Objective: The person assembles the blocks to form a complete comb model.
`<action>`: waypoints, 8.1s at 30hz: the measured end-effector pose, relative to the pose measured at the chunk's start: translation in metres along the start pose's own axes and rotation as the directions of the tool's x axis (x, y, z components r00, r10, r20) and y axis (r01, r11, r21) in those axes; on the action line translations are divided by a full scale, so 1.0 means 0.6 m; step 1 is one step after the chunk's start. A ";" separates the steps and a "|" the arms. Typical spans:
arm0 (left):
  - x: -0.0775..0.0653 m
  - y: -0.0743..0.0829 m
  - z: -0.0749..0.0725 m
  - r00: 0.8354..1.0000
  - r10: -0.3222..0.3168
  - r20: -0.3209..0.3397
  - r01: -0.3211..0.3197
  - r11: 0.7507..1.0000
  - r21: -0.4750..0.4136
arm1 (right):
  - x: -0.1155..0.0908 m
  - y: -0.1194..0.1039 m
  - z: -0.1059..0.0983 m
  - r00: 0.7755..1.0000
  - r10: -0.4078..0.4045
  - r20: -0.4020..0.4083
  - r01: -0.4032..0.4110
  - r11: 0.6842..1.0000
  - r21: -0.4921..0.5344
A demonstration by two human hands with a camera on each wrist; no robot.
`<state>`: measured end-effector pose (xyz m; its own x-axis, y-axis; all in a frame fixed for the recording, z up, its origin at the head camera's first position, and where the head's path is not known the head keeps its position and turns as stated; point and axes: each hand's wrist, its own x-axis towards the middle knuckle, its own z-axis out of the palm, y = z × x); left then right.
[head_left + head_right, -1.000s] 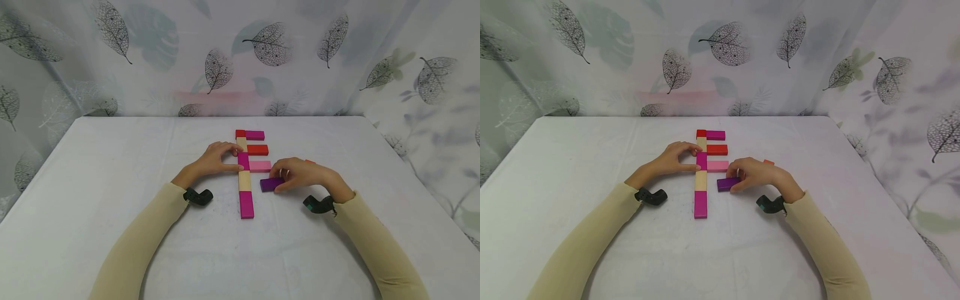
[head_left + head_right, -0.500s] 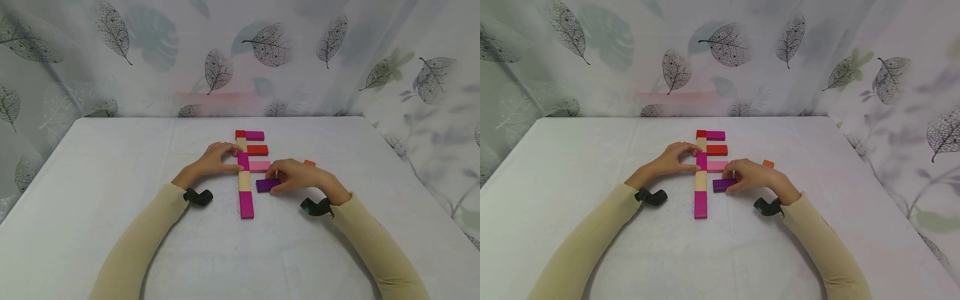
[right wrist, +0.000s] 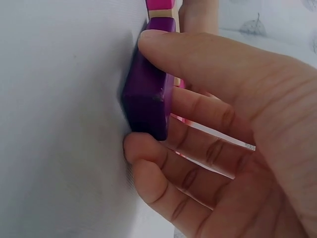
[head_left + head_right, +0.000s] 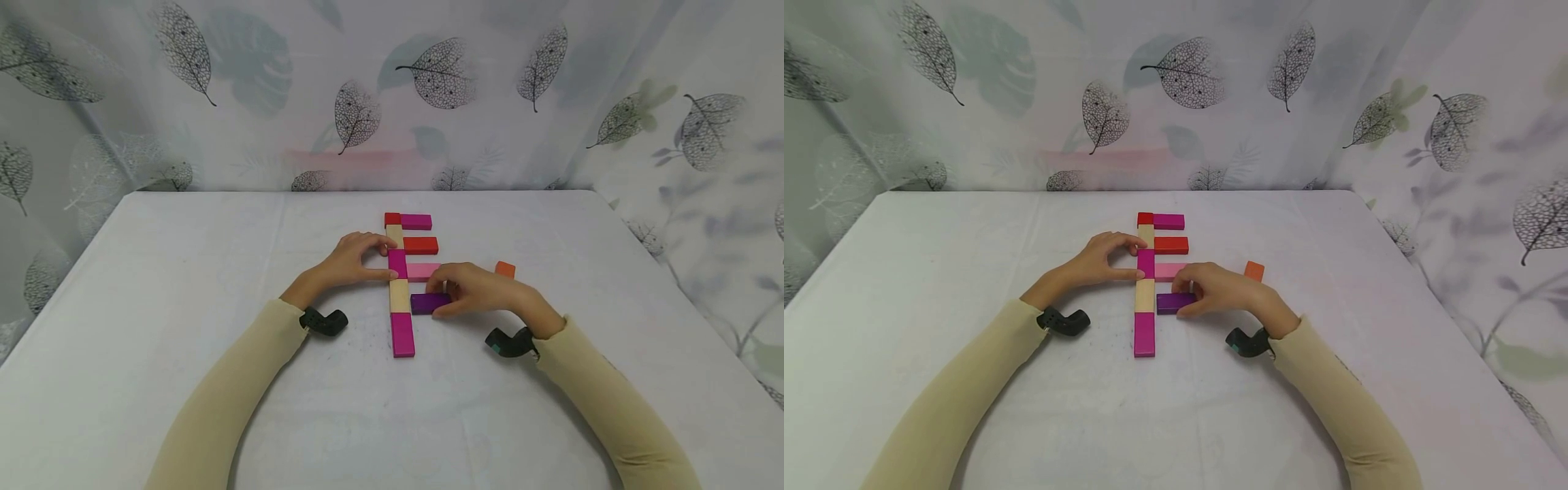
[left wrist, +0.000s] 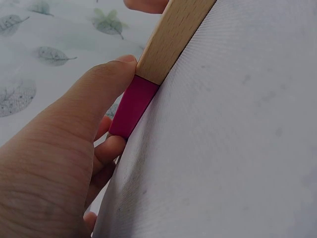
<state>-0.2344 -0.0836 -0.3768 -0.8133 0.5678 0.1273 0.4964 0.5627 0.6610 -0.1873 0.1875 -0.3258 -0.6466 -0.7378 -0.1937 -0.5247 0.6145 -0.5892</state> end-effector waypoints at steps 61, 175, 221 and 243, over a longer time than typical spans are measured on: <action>-0.001 -0.005 -0.004 1.000 0.016 -0.008 -0.016 1.000 -0.007 | -0.049 0.022 -0.018 0.981 0.030 -0.190 -0.011 0.995 0.098; 0.001 -0.005 0.000 1.000 0.021 -0.007 -0.021 1.000 -0.013 | -0.112 0.056 -0.014 0.908 0.285 -0.307 -0.281 0.958 0.056; 0.000 -0.002 0.000 1.000 0.002 0.004 -0.002 1.000 -0.025 | -0.109 -0.012 0.002 0.943 0.115 -0.313 -0.118 0.993 0.008; 0.000 -0.002 0.000 1.000 0.005 0.006 -0.005 1.000 -0.024 | -0.102 -0.046 0.021 0.963 0.053 -0.263 -0.061 0.998 -0.021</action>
<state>-0.2349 -0.0843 -0.3774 -0.8091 0.5739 0.1264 0.4929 0.5455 0.6778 -0.1263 0.2120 -0.3075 -0.7962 -0.6050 -0.0117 -0.4962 0.6639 -0.5595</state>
